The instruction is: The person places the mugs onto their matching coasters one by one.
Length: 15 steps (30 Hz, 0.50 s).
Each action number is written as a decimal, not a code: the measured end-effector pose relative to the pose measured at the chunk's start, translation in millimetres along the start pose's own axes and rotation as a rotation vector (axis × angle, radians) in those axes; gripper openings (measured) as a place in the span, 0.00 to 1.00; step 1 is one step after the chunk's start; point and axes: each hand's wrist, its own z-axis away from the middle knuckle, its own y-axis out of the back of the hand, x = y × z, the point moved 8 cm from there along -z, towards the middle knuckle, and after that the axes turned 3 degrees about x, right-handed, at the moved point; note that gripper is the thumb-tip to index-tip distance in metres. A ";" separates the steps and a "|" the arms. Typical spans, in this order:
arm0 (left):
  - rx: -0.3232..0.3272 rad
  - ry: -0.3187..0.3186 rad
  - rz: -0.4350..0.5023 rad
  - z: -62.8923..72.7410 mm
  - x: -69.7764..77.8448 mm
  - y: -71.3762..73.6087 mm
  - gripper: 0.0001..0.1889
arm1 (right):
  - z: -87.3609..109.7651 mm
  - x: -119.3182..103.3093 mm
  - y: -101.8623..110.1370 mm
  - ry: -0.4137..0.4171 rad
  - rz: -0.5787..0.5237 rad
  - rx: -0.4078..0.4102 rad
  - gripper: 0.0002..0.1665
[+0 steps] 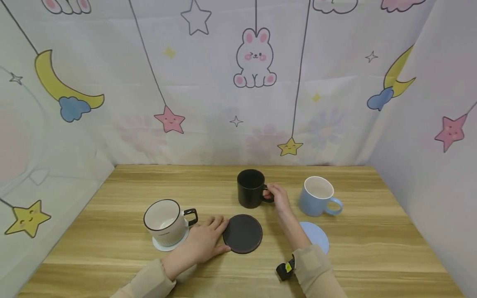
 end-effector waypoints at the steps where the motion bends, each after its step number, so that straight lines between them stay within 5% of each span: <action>1: -0.003 0.000 0.006 -0.2 0.2 0.3 0.41 | 0.4 0.0 0.2 -0.001 -0.009 0.002 0.21; 15: -0.013 0.011 0.012 0.1 0.1 2.1 0.41 | 2.4 -3.6 3.8 0.013 -0.091 0.044 0.26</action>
